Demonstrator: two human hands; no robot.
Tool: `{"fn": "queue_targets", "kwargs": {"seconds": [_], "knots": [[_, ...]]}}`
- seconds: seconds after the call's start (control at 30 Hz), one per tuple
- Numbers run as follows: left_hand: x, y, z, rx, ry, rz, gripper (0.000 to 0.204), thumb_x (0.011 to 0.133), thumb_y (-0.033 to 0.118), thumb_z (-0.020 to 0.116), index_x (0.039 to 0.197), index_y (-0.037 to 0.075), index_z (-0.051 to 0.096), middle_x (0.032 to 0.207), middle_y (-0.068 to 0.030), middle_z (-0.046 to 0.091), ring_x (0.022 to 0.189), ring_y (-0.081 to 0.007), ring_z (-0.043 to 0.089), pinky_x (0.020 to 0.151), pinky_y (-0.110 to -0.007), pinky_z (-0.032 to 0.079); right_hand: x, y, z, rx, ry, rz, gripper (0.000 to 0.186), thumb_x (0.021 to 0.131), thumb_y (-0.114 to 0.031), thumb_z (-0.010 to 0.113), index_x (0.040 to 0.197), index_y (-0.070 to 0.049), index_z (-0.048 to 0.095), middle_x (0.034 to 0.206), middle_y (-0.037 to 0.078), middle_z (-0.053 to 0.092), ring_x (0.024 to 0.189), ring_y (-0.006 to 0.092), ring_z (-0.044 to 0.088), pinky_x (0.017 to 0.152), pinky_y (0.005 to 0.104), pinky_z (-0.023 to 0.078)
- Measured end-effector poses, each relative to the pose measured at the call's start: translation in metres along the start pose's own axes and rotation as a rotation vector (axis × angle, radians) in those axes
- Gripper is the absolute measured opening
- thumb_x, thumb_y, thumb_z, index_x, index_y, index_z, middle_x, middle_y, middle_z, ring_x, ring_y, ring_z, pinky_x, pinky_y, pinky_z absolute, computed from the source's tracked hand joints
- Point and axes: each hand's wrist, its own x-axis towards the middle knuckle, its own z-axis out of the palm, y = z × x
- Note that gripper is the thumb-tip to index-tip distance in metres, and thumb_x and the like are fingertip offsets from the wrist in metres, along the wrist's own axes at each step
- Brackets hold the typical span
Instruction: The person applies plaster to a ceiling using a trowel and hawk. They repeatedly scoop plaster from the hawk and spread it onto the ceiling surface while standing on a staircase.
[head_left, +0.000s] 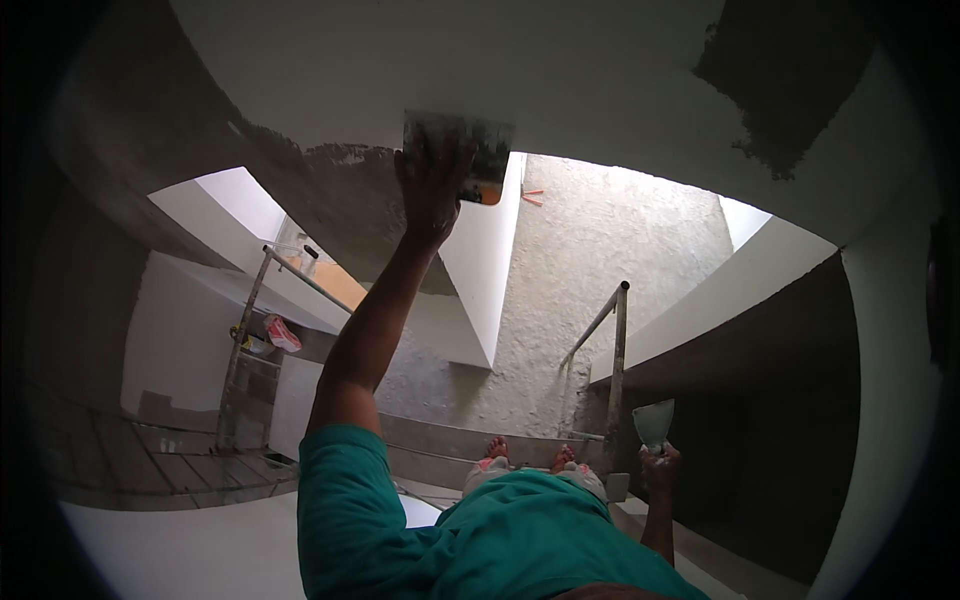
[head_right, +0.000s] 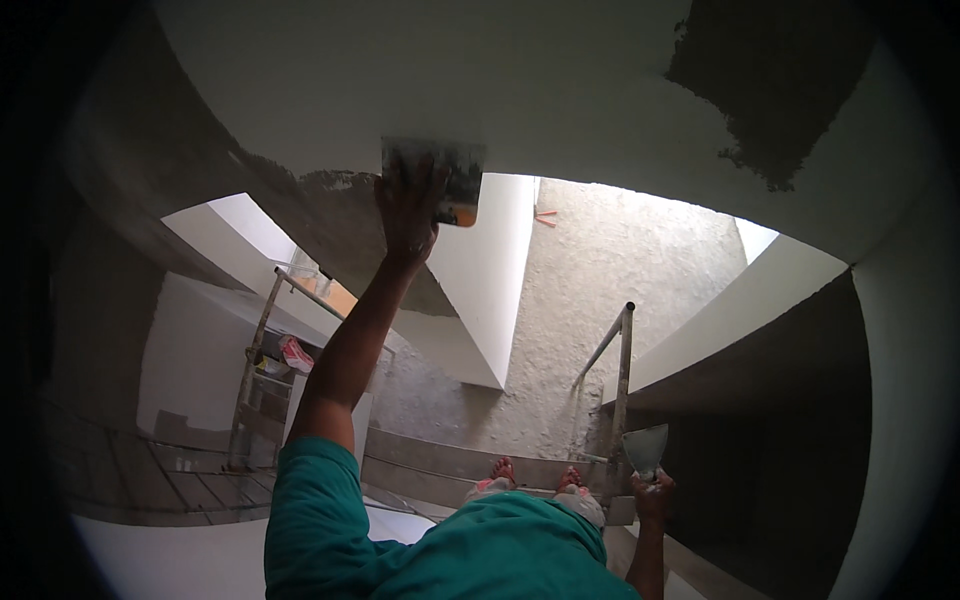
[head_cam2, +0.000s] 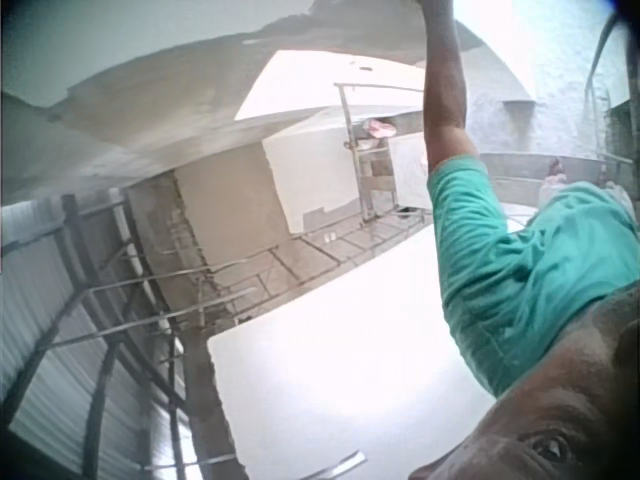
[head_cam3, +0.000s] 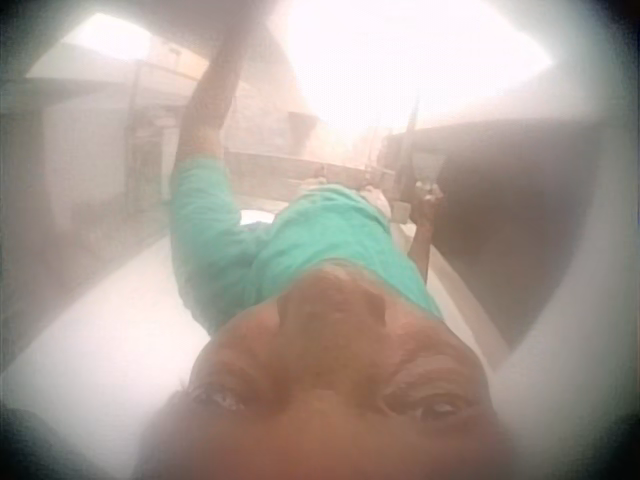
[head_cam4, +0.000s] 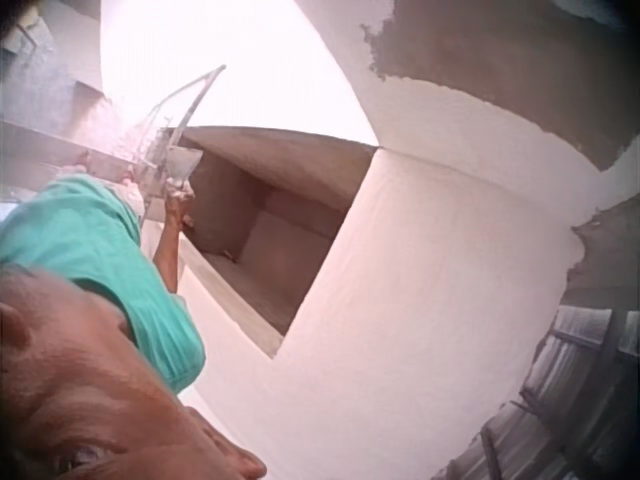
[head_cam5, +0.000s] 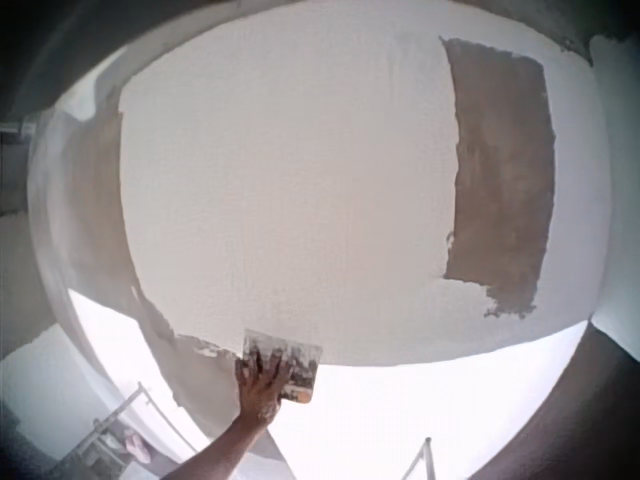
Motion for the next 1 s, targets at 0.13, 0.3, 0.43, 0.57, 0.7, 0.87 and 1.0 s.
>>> {"fn": "queue_targets", "kwargs": {"seconds": [0.13,0.3,0.43,0.57,0.7,0.87,1.0], "knots": [[-0.033,0.007,-0.033,-0.070,-0.109,-0.059,0.068,0.075,0.004,0.068,0.138,0.024,0.049,0.145,-0.0029,0.045,0.134,-0.0394,0.038,0.106,-0.067,0.020,-0.017,-0.071,-0.029,0.044,-0.171,0.060,0.039,0.065,-0.025,0.078,0.089,0.001,0.061,0.088,0.015,0.062,0.081,0.0265,0.060,0.072,0.0407,0.048],[0.098,-0.004,-0.107,-0.006,0.126,0.019,0.072,0.077,0.010,0.068,0.142,0.027,0.044,0.146,-0.0002,0.045,0.133,-0.0332,0.041,0.107,-0.065,0.021,-0.033,-0.073,-0.024,-0.056,0.045,-0.079,0.046,0.065,-0.024,0.079,0.098,0.001,0.058,0.092,0.014,0.061,0.082,0.0259,0.061,0.074,0.0411,0.051],[0.281,-0.033,-0.176,0.116,0.502,0.220,0.078,0.073,0.006,0.065,0.144,0.028,0.041,0.148,-0.0007,0.041,0.132,-0.0359,0.039,0.101,-0.066,0.030,-0.027,-0.066,-0.006,0.117,0.155,-0.169,0.045,0.060,-0.028,0.083,0.089,-0.001,0.062,0.084,0.014,0.061,0.081,0.0255,0.060,0.073,0.0429,0.049],[0.402,-0.028,-0.239,0.178,0.471,0.106,0.068,0.081,0.006,0.050,0.146,0.026,0.039,0.148,-0.0085,0.043,0.130,-0.0352,0.045,0.109,-0.063,0.024,-0.012,-0.046,0.001,0.058,-0.104,-0.108,0.053,0.063,-0.026,0.081,0.100,0.003,0.059,0.098,0.016,0.060,0.088,0.0236,0.061,0.076,0.0394,0.050],[0.456,-0.042,-0.237,0.184,0.408,0.085,0.067,0.083,0.006,0.047,0.146,0.027,0.039,0.150,-0.0034,0.041,0.137,-0.0291,0.037,0.110,-0.065,0.021,-0.037,-0.092,-0.017,0.219,-0.061,-0.012,0.044,0.060,-0.028,0.082,0.089,-0.001,0.063,0.090,0.017,0.062,0.086,0.0288,0.061,0.075,0.0435,0.049],[0.433,-0.026,-0.224,0.226,0.230,0.082,0.067,0.084,0.006,0.047,0.147,0.026,0.035,0.149,-0.0038,0.041,0.138,-0.0254,0.035,0.111,-0.065,0.021,-0.025,-0.014,0.000,0.040,-0.014,-0.057,0.043,0.063,-0.027,0.080,0.090,0.002,0.063,0.090,0.019,0.062,0.088,0.0333,0.061,0.078,0.0442,0.049],[0.349,0.001,-0.171,0.106,0.125,0.119,0.068,0.085,0.004,0.048,0.148,0.023,0.034,0.151,-0.0081,0.038,0.137,-0.0298,0.038,0.111,-0.064,0.021,-0.028,-0.029,-0.021,0.006,-0.046,0.047,0.041,0.064,-0.026,0.079,0.089,0.003,0.063,0.088,0.020,0.062,0.086,0.0336,0.061,0.077,0.0439,0.049]]}}
